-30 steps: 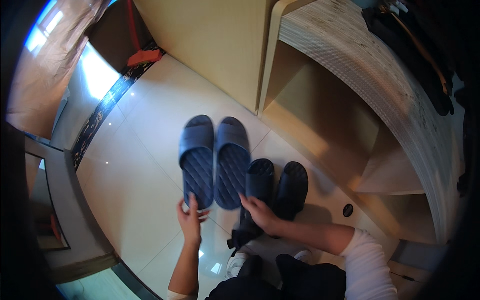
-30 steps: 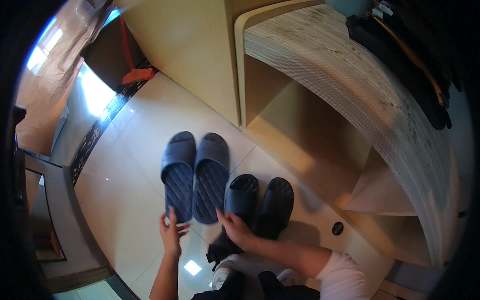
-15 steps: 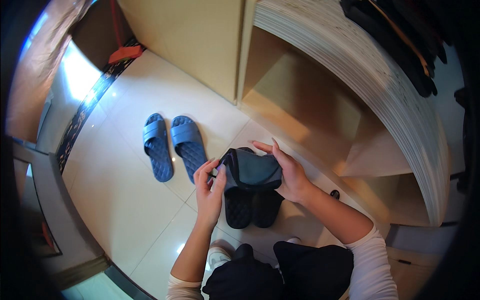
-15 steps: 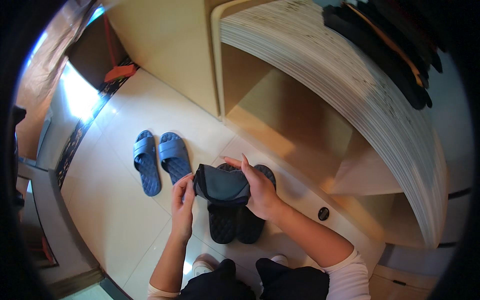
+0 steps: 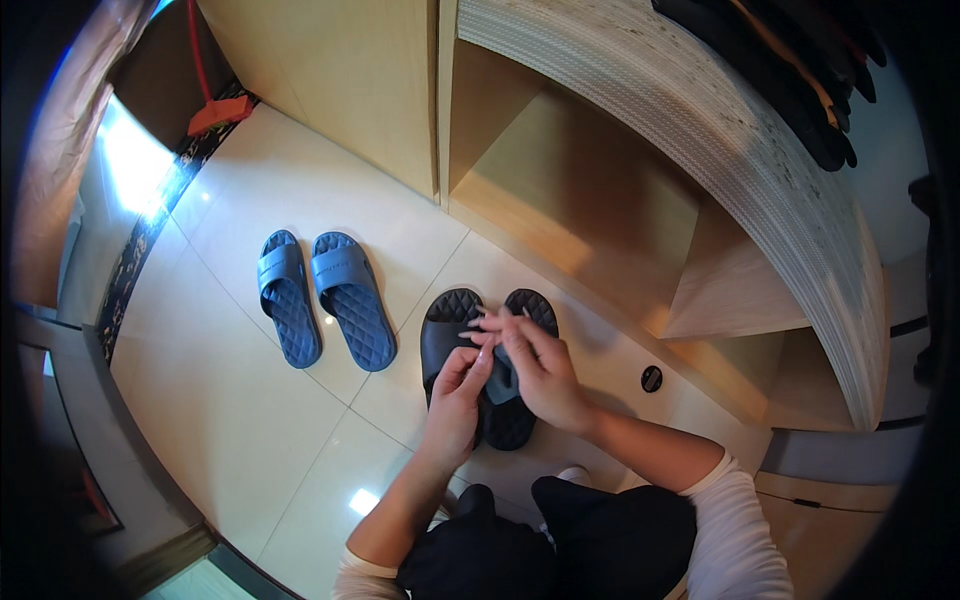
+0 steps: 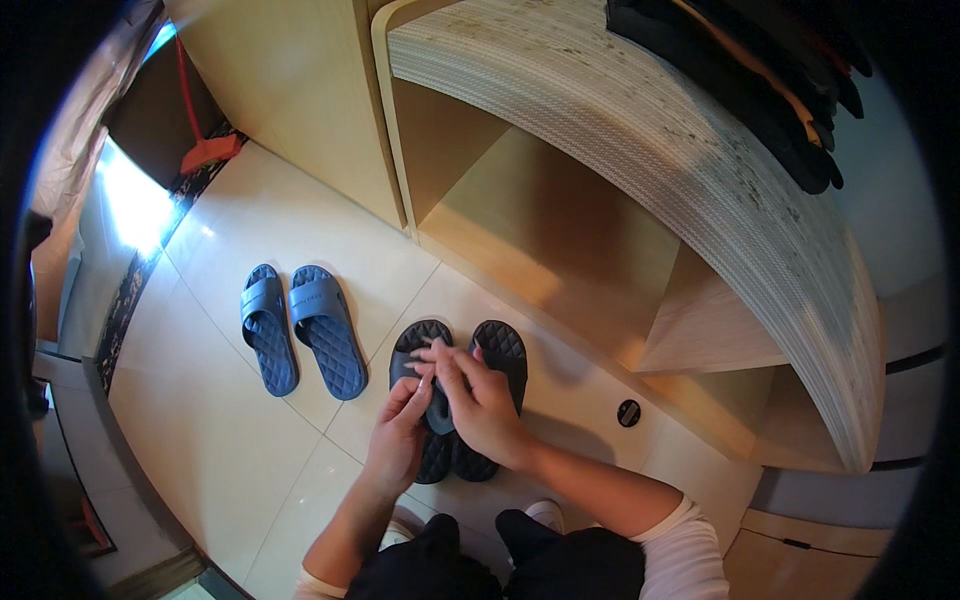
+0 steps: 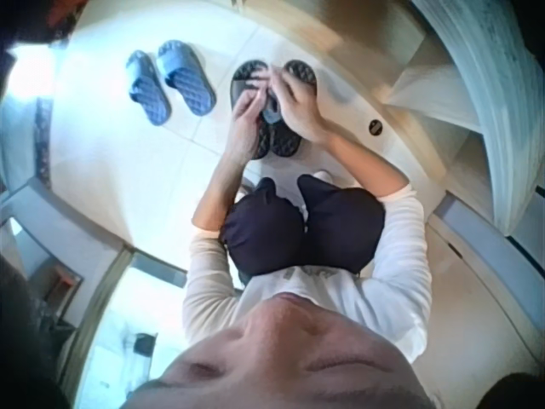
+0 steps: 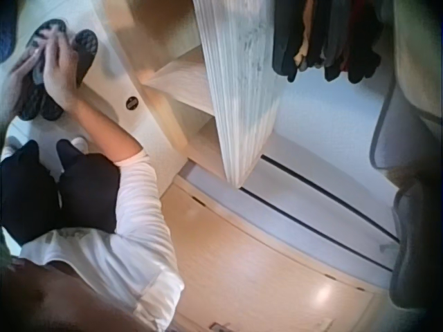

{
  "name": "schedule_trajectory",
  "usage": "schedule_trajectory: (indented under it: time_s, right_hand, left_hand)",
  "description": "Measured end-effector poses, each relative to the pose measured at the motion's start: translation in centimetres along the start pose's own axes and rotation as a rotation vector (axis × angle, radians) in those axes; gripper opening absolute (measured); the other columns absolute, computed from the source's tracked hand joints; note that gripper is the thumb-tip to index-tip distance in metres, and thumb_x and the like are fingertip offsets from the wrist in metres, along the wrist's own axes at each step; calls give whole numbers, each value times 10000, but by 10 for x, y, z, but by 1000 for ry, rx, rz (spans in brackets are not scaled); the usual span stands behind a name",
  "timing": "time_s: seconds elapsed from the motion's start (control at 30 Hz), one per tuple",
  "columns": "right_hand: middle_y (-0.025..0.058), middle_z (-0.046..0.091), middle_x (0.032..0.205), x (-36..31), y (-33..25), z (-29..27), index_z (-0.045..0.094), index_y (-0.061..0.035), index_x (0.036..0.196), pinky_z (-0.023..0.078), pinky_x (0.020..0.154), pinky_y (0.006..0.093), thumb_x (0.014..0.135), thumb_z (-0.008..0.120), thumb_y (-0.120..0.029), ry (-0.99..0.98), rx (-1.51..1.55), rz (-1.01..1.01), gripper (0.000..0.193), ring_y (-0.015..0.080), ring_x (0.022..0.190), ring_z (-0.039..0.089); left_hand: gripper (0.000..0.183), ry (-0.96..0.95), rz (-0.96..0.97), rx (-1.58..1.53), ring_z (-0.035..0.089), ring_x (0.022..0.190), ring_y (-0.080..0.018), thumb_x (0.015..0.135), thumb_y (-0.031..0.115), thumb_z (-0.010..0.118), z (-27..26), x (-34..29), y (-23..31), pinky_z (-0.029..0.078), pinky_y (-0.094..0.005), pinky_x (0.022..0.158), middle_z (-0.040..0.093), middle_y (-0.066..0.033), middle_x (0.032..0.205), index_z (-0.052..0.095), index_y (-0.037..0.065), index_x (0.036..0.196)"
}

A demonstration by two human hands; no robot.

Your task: The person kneels and wipes several pairs of slippers and slides with a purple cloth, then wipes a small side table and a kettle. The person handles each item one at a time, turning them over to wipe different surfaces, and places them back on the floor or table.

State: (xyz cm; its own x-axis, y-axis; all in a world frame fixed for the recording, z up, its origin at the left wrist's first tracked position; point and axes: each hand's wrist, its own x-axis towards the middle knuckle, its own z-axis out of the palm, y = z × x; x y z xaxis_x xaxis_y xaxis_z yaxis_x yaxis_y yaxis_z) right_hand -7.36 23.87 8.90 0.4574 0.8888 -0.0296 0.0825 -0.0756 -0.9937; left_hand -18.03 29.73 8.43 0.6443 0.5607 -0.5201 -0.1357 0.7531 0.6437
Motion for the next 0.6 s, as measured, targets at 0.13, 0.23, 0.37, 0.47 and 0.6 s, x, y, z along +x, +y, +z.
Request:
schedule_trajectory:
  time_s: [0.13, 0.23, 0.37, 0.47, 0.6]
  right_hand:
    - [97, 645, 866, 2, 12, -3, 602, 7, 1000, 447, 734, 270, 935, 525, -215, 62, -250, -8, 243, 172, 817, 609]
    - [39, 558, 742, 7, 17, -12, 592, -26, 1005, 414, 678, 257, 935, 518, -313, 67, -339, 128, 305, 127, 709, 521]
    - [-54, 526, 967, 11, 23, -19, 466, -63, 1313, 372, 836, 210, 972, 430, -356, -163, 78, 398, 451, 61, 909, 458]
    - [-41, 535, 1020, 9, 27, -21, 493, -46, 1281, 372, 846, 212, 975, 424, -354, -42, 43, 416, 439, 60, 936, 462]
    - [-4, 469, 703, 8, 29, -18, 554, -12, 863, 400, 639, 263, 979, 386, -388, 136, 27, 349, 428, 107, 676, 420]
  left_hand:
    - [176, 231, 480, 227, 377, 606, -7, 955, 205, 507, -11, 5, -4, 306, -159, 541, 485, 57, 701, 541, 78, 838]
    - [115, 274, 654, 445, 442, 610, -35, 898, 122, 593, -12, 5, -2, 371, -190, 527, 537, -1, 714, 582, 26, 835]
    - [71, -23, 695, 868, 624, 943, -208, 799, 18, 661, -5, 0, -2, 475, -288, 782, 653, -125, 911, 651, -16, 860]
    - [106, -14, 747, 956, 611, 937, -246, 758, 17, 679, -5, 0, -3, 463, -324, 818, 641, -119, 938, 659, 8, 861]
    - [181, -26, 855, 1129, 565, 945, -266, 704, 76, 731, -10, 1, -8, 441, -350, 822, 599, -93, 953, 654, 52, 865]
